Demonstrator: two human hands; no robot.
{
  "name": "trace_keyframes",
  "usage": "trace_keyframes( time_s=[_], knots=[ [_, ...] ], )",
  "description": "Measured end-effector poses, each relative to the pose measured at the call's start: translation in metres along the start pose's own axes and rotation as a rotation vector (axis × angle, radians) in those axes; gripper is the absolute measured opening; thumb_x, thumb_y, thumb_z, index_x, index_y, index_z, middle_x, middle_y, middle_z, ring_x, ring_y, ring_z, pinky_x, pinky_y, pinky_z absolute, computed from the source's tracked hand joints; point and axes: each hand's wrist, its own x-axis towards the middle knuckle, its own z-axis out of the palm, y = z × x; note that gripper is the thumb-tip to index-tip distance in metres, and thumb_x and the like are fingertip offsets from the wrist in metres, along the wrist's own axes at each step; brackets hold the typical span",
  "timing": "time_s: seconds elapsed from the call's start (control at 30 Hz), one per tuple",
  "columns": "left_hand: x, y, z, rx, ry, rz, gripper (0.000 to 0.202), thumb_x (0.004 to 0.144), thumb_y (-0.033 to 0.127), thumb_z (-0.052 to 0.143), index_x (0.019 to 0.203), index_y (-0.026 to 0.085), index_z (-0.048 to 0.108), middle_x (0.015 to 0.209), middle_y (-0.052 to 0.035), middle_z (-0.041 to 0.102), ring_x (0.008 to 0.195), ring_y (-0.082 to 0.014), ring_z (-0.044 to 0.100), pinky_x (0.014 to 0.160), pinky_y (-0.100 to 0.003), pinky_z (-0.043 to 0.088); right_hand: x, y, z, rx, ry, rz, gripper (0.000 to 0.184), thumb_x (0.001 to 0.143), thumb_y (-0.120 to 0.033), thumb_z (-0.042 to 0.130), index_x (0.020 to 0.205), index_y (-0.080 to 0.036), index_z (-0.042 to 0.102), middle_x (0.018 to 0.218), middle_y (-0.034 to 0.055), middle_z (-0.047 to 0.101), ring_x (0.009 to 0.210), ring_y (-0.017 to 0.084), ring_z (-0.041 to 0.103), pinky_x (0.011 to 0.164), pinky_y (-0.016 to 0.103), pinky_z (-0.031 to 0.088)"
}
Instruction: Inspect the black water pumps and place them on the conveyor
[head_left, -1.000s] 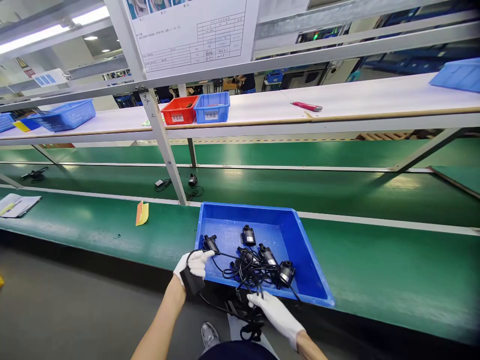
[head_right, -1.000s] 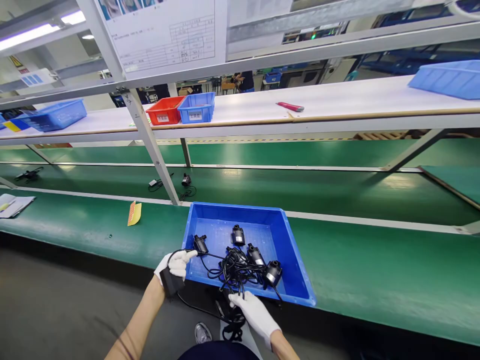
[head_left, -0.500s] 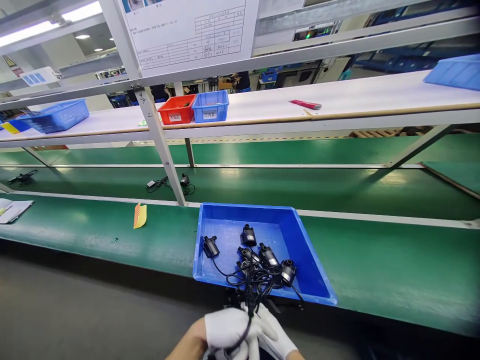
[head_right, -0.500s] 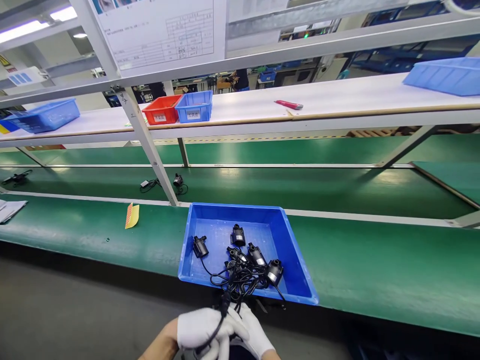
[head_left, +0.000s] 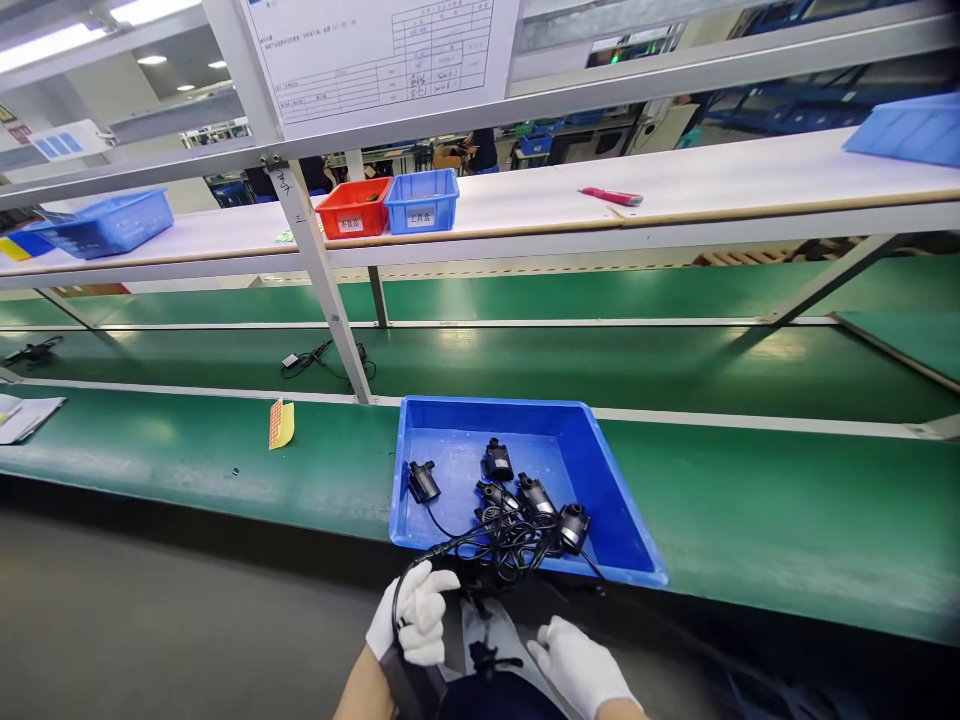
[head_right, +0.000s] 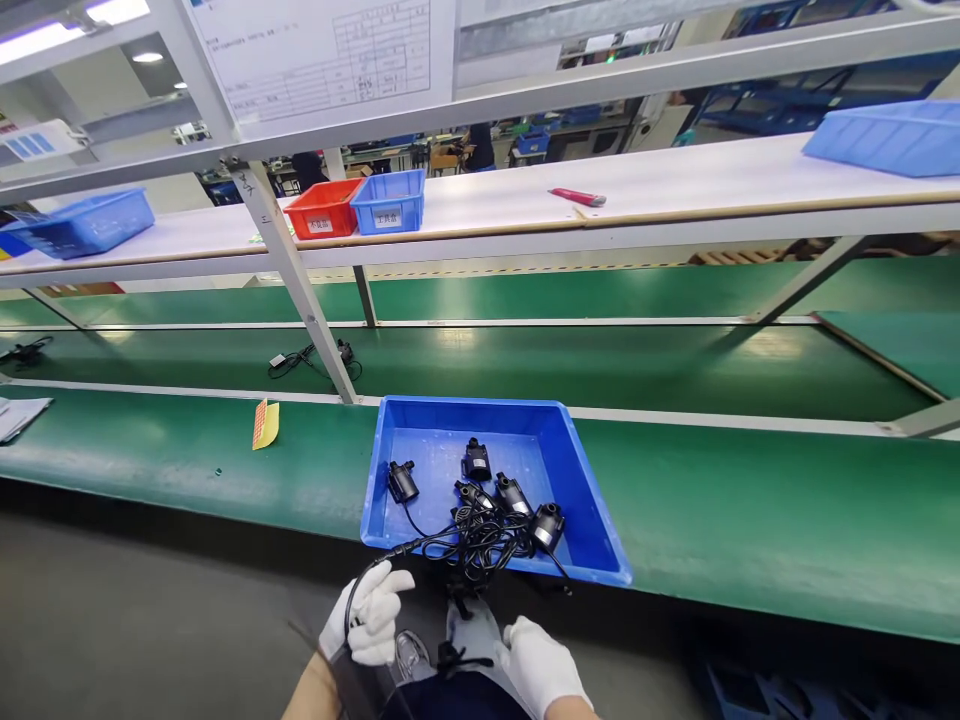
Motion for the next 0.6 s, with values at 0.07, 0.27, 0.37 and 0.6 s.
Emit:
trace_keyframes(
  time_s=[0.07, 0.27, 0.37, 0.6],
  knots=[
    [-0.002, -0.007, 0.004, 0.001, 0.034, -0.022, 0.055, 0.109, 0.043, 0.031, 0.114, 0.013, 0.076, 0.047, 0.0098, 0.046, 0.025, 0.0007, -0.005, 0.027, -0.016, 0.007, -0.001, -0.003, 0.010, 0.046, 0.020, -0.057, 0.024, 0.097, -0.027, 0.063, 0.118, -0.018, 0.073, 0.118, 0.0124, 0.075, 0.107, 0.026, 0.073, 0.098, 0.044, 0.055],
    [-0.022, -0.008, 0.018, 0.135, 0.205, -0.027, 0.045, 0.104, 0.044, 0.045, 0.095, 0.010, 0.074, 0.048, 0.0070, 0.046, 0.031, -0.0016, 0.008, 0.033, -0.018, 0.012, -0.007, -0.027, 0.019, 0.209, 0.068, -0.173, 0.030, 0.100, -0.032, 0.054, 0.121, -0.021, 0.073, 0.119, 0.0097, 0.077, 0.110, 0.025, 0.073, 0.101, 0.042, 0.054],
    [-0.035, 0.016, 0.021, 0.272, 0.374, 0.113, 0.043, 0.103, 0.047, 0.048, 0.091, 0.013, 0.071, 0.049, 0.0075, 0.044, 0.037, -0.0037, 0.023, 0.040, -0.017, 0.020, -0.013, -0.027, -0.017, 0.284, 0.121, -0.229, 0.032, 0.102, -0.037, 0.049, 0.111, -0.025, 0.077, 0.120, 0.0047, 0.078, 0.113, 0.023, 0.071, 0.106, 0.037, 0.051],
    [-0.037, 0.059, 0.054, 0.823, 0.576, 0.212, 0.020, 0.091, 0.029, 0.068, 0.076, 0.017, 0.067, 0.047, 0.0047, 0.052, 0.048, -0.0090, 0.042, 0.053, -0.021, 0.032, 0.067, 0.005, -0.161, 0.272, 0.280, -0.154, 0.037, 0.109, -0.047, 0.046, 0.123, -0.021, 0.069, 0.123, 0.0080, 0.073, 0.109, 0.022, 0.069, 0.103, 0.046, 0.053]
  ],
)
